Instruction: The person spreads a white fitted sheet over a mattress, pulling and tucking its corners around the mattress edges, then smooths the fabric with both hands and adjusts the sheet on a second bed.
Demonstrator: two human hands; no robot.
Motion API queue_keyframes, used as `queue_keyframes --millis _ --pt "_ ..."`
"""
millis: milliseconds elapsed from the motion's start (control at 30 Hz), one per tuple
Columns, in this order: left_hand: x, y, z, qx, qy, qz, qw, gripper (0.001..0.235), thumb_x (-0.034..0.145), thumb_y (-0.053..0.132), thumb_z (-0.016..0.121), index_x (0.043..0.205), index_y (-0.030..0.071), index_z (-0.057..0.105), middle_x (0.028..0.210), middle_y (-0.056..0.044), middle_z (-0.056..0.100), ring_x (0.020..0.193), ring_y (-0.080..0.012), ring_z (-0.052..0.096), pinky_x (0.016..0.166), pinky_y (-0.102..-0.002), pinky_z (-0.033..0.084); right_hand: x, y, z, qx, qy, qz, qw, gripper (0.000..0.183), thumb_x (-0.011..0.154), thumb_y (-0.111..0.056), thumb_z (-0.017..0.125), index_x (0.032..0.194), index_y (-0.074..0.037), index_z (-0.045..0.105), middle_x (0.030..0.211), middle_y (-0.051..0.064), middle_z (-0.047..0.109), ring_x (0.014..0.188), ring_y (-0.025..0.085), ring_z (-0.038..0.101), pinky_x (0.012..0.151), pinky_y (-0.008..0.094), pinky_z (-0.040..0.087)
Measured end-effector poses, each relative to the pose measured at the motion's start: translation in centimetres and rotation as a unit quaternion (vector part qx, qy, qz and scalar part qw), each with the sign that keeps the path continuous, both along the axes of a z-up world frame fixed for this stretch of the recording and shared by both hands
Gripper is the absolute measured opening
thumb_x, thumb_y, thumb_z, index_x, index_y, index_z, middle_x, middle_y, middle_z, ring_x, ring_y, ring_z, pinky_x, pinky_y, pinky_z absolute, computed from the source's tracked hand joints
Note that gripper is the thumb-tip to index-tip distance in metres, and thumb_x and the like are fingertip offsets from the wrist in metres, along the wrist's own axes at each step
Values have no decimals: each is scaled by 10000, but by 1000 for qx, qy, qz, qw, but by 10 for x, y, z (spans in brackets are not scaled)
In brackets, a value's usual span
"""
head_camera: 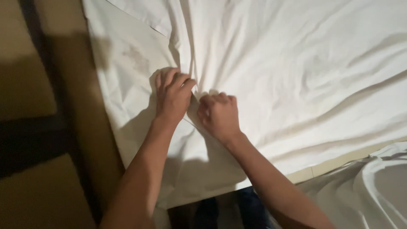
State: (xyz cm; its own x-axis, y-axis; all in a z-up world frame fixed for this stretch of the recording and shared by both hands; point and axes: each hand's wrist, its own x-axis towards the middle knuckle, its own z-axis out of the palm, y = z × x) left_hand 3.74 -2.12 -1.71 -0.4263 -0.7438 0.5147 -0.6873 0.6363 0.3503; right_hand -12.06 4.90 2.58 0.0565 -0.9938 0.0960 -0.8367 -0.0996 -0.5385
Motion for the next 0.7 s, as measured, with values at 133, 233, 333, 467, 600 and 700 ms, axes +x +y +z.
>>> queue_keyframes --millis 133,233,333,467,600,700 --pt "37 17 9 -4 9 20 1000 190 800 13 764 962 112 762 1004 -26 682 1155 -292 587 1074 -553 416 21 11 1 -14 -31 35 999 52 801 -109 699 845 -89 678 844 100 723 797 333 670 758 481 499" --pt "57 33 13 24 22 49 998 231 792 10 776 1000 108 763 1005 -36 686 1141 -308 581 1008 -515 426 40 15 -2 30 -75 53 995 96 841 -115 685 923 -72 665 852 148 703 765 383 682 694 499 547" --pt "66 53 19 20 38 92 995 223 799 -5 771 990 110 753 992 -46 676 1128 -297 582 988 -509 429 52 20 -1 65 -64 61 994 131 822 -115 679 931 -61 630 879 154 710 716 406 680 649 504 555" --pt "75 81 21 18 67 129 989 250 797 -28 744 1011 102 733 1070 -57 666 1125 -307 583 980 -496 432 61 33 -3 86 -50 78 992 116 829 -133 684 912 -79 625 857 151 704 722 403 686 657 502 557" --pt "78 94 23 48 81 169 981 229 833 6 741 1041 101 730 1143 -85 641 1073 -337 572 940 -473 451 63 41 -9 132 -10 87 987 174 789 -177 727 886 -90 611 834 126 702 717 384 696 646 497 557" --pt "77 80 24 101 152 266 947 276 864 18 681 1135 54 715 1132 -133 653 1069 -381 612 919 -472 488 73 39 6 100 -32 59 993 332 775 -232 771 1029 -87 614 900 128 708 736 382 695 625 495 553"
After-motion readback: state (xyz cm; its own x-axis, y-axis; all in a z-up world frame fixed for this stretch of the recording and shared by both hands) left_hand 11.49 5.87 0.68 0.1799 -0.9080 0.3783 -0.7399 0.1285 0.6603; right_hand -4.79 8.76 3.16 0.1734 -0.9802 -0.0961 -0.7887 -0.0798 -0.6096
